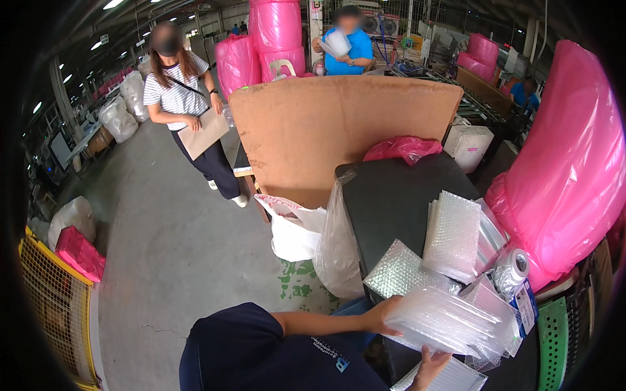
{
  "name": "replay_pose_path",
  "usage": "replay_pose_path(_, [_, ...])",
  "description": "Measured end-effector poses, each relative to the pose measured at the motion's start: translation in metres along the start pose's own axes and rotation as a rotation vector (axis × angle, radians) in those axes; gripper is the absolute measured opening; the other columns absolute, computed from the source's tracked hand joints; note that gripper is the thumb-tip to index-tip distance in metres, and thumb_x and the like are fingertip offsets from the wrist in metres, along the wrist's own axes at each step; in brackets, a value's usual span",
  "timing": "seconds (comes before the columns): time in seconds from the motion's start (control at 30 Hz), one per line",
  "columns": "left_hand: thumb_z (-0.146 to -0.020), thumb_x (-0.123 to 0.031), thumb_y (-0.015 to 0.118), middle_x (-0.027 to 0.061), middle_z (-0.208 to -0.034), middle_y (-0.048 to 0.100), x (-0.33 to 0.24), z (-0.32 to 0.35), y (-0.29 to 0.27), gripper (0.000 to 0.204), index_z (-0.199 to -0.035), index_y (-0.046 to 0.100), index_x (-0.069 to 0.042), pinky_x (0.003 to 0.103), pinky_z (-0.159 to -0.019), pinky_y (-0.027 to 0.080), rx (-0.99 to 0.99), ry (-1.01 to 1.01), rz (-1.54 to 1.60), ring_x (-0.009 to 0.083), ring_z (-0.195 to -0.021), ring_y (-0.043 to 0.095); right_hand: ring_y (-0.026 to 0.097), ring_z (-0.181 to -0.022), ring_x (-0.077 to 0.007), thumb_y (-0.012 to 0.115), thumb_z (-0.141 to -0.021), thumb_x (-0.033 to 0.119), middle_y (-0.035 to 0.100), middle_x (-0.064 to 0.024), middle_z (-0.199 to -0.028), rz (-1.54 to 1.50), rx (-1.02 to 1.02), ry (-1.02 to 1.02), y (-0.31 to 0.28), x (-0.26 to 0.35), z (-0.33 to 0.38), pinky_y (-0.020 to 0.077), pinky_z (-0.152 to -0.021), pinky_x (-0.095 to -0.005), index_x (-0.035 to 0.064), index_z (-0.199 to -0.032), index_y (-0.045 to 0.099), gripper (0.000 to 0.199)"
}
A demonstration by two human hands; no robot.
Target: The person handles bubble wrap sheets and clear tape on a table. They repeatedly pick up bubble wrap, apply tape to seal edges, and stack the prepared sheets. The person also moves stacks of bubble wrap and other packaging materials around the workspace.
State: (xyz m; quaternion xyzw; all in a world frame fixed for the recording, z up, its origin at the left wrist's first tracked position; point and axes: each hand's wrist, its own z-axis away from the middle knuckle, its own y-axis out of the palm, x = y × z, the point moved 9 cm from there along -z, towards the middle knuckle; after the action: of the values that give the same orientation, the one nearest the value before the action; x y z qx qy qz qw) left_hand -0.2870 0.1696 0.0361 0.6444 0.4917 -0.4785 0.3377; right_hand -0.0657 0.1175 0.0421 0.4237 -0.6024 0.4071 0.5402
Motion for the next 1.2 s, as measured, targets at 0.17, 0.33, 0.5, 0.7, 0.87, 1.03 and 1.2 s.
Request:
replay_pose_path(0.17, [-0.061,-0.027,0.079,0.0180,-0.124,0.037,0.008,0.006,-0.001,0.091,-0.129,0.026,0.000,0.037,-0.100,0.028,-0.089,0.025,-0.132,0.0300,-0.118,0.036,0.030,-0.125,-0.0285,0.066,-0.071,-0.001,0.027,-0.0213,-0.135,0.066,-0.168,-0.089,-0.007,-0.017,0.004,0.0236,-0.104,-0.0386,-0.0046,-0.135,0.016,0.082])
replay_pose_path(0.33, [-0.061,-0.027,0.080,0.0191,-0.126,0.034,0.009,0.003,-0.002,0.095,-0.130,0.022,0.001,0.036,-0.100,0.028,-0.051,0.020,-0.137,0.0293,-0.119,0.036,0.038,-0.117,-0.0273,0.065,-0.072,-0.003,0.037,-0.0202,-0.127,0.059,-0.116,-0.089,-0.005,-0.011,0.001,0.0276,-0.102,-0.0383,-0.0046,-0.133,0.022,0.075])
replay_pose_path(0.5, [-0.059,-0.028,0.081,0.0191,-0.126,0.034,0.007,0.004,0.001,0.098,-0.131,0.020,0.001,0.036,-0.100,0.029,-0.033,0.012,-0.105,0.0292,-0.119,0.036,0.043,-0.110,-0.0255,0.065,-0.073,-0.001,0.041,-0.0181,-0.118,0.112,-0.170,-0.069,-0.015,-0.010,0.001,0.0316,-0.098,-0.0367,-0.0047,-0.133,0.024,0.072])
replay_pose_path(0.7, [-0.059,-0.025,0.081,0.0179,-0.125,0.036,0.013,0.007,0.004,0.097,-0.131,0.021,0.000,0.036,-0.099,0.030,-0.053,0.079,-0.184,0.0283,-0.118,0.037,0.043,-0.109,-0.0244,0.066,-0.074,0.001,0.042,-0.0169,-0.116,0.131,-0.210,-0.065,-0.023,-0.016,0.003,0.0321,-0.098,-0.0364,-0.0051,-0.132,0.026,0.071])
replay_pose_path(0.87, [-0.061,-0.024,0.081,0.0168,-0.125,0.035,0.013,0.012,-0.005,0.095,-0.131,0.021,-0.001,0.035,-0.099,0.030,-0.095,0.004,-0.101,0.0262,-0.118,0.037,0.041,-0.113,-0.0269,0.066,-0.075,0.003,0.040,-0.0180,-0.120,0.256,-0.182,-0.133,-0.002,0.008,0.003,0.0330,-0.098,-0.0388,-0.0058,-0.131,0.027,0.070])
replay_pose_path(1.03, [-0.063,-0.025,0.081,0.0153,-0.126,0.034,0.022,0.013,-0.009,0.093,-0.131,0.022,-0.001,0.035,-0.100,0.028,-0.108,-0.040,-0.028,0.0243,-0.120,0.034,0.038,-0.119,-0.0338,0.065,-0.076,0.005,0.037,-0.0199,-0.124,0.382,-0.341,-0.249,0.019,0.037,0.017,0.0349,-0.099,-0.0446,-0.0056,-0.129,0.030,0.064])
replay_pose_path(1.2, [-0.063,-0.026,0.080,0.0153,-0.126,0.034,0.029,0.014,-0.007,0.095,-0.132,0.020,-0.001,0.036,-0.102,0.026,-0.097,-0.021,-0.082,0.0251,-0.121,0.033,0.042,-0.113,-0.0321,0.067,-0.076,0.004,0.040,-0.0189,-0.123,0.494,-0.393,-0.364,0.017,0.035,0.024,0.0383,-0.094,-0.0414,-0.0048,-0.127,0.032,0.063])
